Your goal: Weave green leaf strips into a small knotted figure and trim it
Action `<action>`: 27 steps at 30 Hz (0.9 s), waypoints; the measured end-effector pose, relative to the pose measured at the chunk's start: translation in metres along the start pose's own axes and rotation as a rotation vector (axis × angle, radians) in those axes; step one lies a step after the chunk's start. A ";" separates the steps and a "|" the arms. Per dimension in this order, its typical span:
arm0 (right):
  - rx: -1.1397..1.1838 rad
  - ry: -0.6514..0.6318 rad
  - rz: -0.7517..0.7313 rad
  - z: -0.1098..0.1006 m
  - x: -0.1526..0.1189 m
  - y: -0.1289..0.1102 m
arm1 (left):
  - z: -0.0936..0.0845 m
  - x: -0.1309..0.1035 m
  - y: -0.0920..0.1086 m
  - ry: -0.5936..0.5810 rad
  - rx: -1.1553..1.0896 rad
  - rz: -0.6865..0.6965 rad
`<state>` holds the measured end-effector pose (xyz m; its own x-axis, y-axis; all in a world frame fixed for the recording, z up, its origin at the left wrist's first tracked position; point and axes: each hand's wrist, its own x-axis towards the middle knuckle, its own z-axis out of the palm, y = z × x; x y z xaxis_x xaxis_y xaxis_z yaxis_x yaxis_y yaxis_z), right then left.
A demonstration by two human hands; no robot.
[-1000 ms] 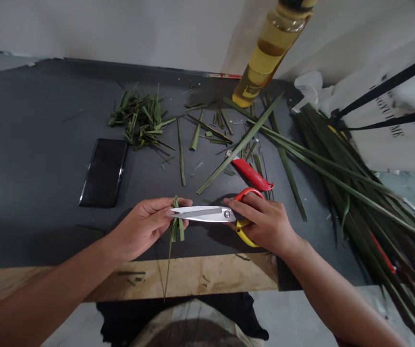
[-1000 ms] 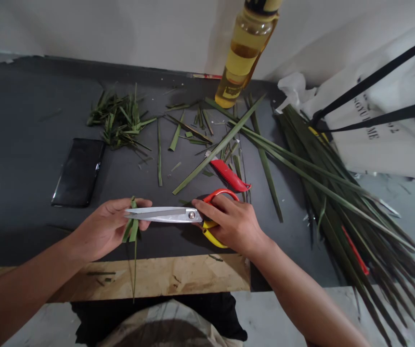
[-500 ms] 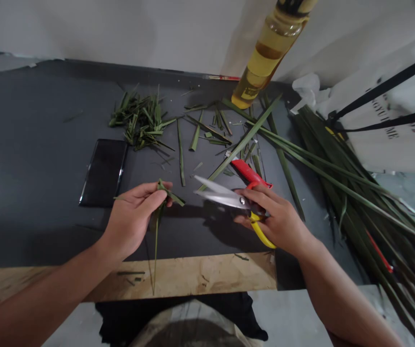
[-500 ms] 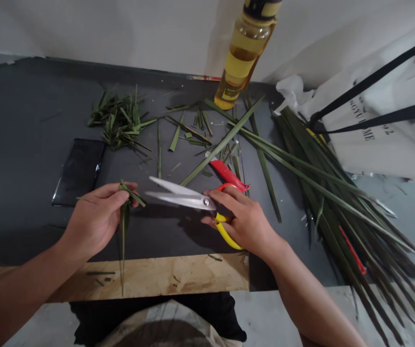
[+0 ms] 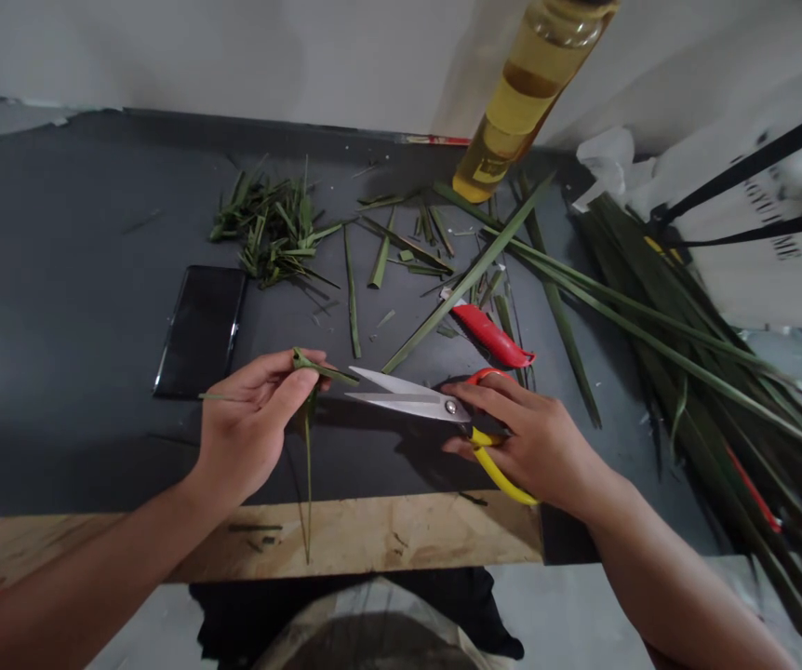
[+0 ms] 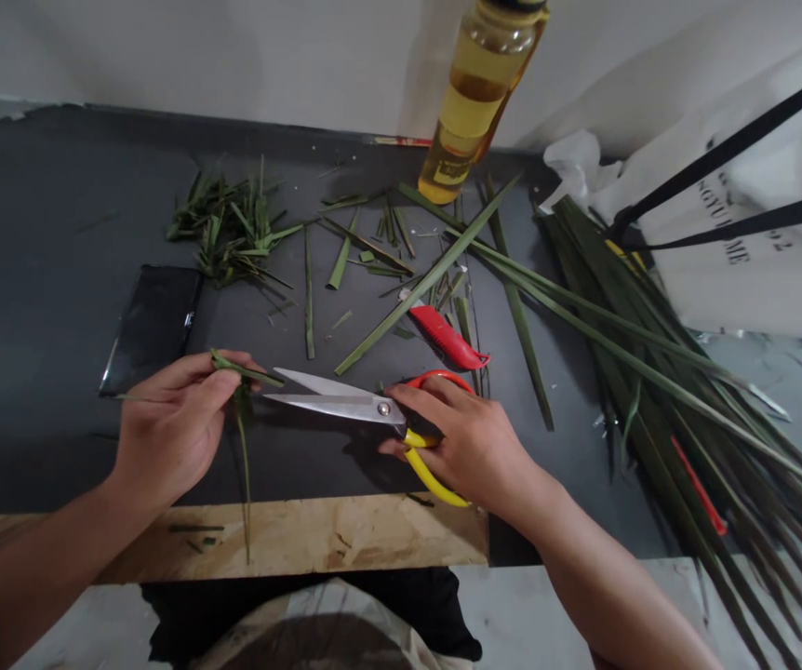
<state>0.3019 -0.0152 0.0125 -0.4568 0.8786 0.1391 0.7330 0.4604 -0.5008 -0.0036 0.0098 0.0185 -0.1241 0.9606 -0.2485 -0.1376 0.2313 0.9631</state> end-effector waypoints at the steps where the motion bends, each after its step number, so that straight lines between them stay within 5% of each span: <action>1: -0.006 0.006 0.002 0.001 0.000 0.000 | 0.000 0.000 0.000 0.010 0.008 0.004; 27: 0.028 -0.025 -0.031 0.005 0.002 -0.006 | -0.002 -0.003 -0.009 -0.057 0.143 0.059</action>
<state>0.2942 -0.0170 0.0120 -0.4916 0.8605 0.1339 0.7041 0.4832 -0.5204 -0.0038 0.0044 0.0103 -0.0712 0.9795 -0.1883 0.0096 0.1895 0.9818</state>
